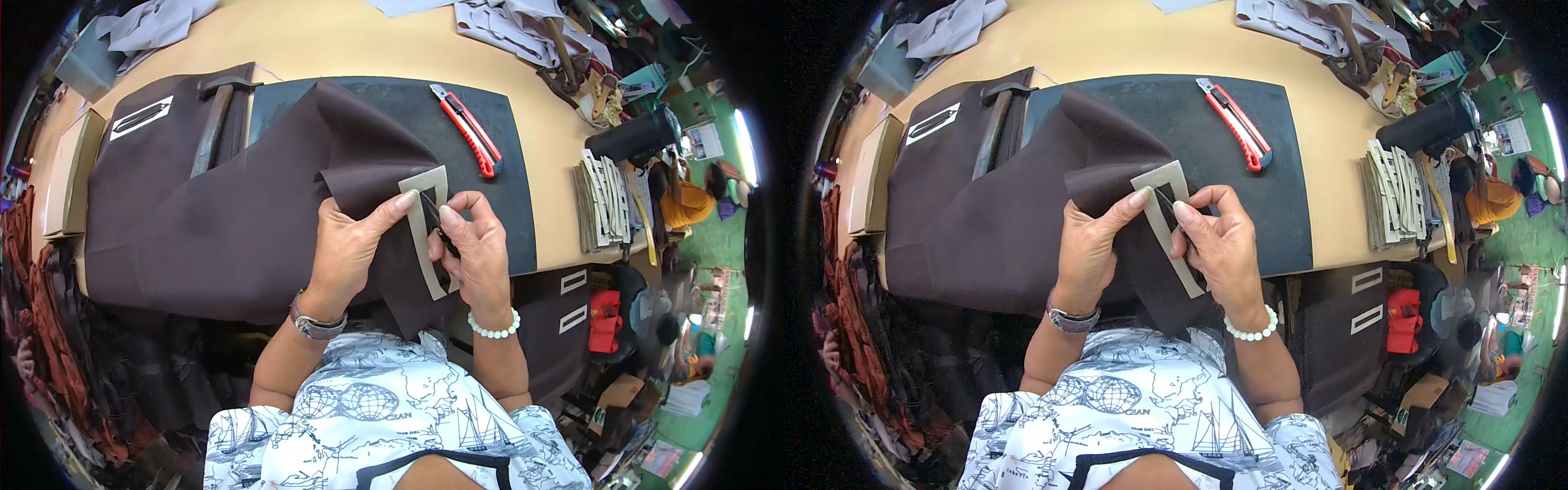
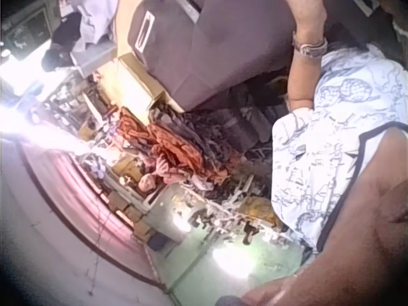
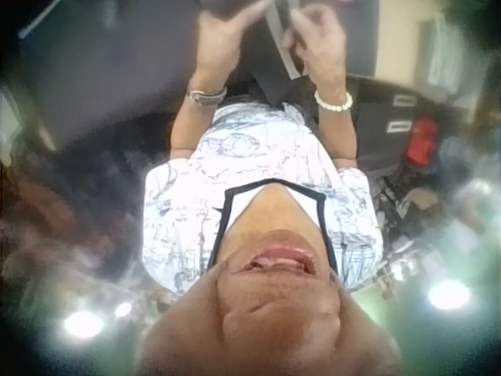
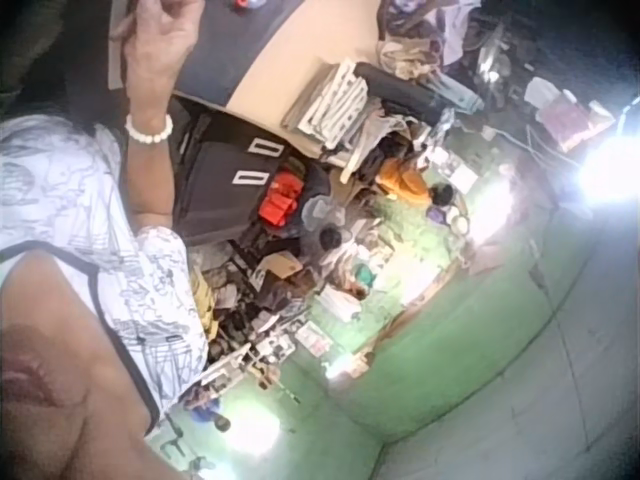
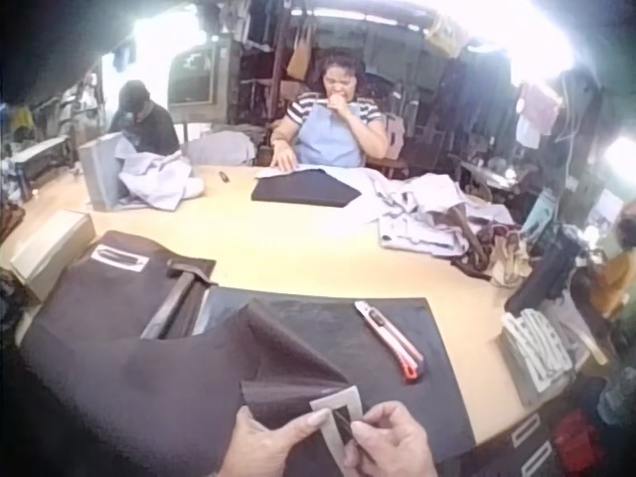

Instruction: The person prepares leather panels for assembly by using a utility knife to cut through a leather sheet using a template, then uses shears to trim the interior corners of the cutout and folds the edges by hand.

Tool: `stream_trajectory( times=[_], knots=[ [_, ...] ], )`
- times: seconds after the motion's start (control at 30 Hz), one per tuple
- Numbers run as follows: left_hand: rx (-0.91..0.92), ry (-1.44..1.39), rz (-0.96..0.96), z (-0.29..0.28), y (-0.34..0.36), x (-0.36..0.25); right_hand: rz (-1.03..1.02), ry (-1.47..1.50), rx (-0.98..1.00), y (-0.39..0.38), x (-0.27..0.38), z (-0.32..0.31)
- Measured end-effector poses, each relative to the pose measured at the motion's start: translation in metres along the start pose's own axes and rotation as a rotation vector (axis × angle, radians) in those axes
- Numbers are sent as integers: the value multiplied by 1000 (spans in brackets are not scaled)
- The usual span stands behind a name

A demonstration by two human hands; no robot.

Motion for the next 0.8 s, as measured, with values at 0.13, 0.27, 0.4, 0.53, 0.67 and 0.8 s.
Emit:
stream_trajectory(
  times=[0.13,0.27,0.4,0.53,0.67,0.8],
  knots=[
    [-2,24,-2,-2,-2,-1,-7,-2,-21,1,-7,2],
    [-21,49,-2,-3,-1,0,-78,-45,-44,1,-14,8],
    [-137,81,19,-1,0,4,-150,-268,-61,-9,-17,11],
    [-225,22,50,1,0,14,37,-102,-46,-24,-12,25],
    [-248,18,85,5,-4,19,37,-35,-110,-25,-24,34],
    [-293,30,72,11,-11,16,-31,7,-150,-21,-33,36]
  ],
)
Point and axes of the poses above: each hand's wrist, its own y-axis towards the middle knuckle, its own z-axis out of the palm, x = y × z, the point moved 1 cm from there along y, towards the middle knuckle, and after that the axes turned 6 degrees about x, right-handed, at the moved point
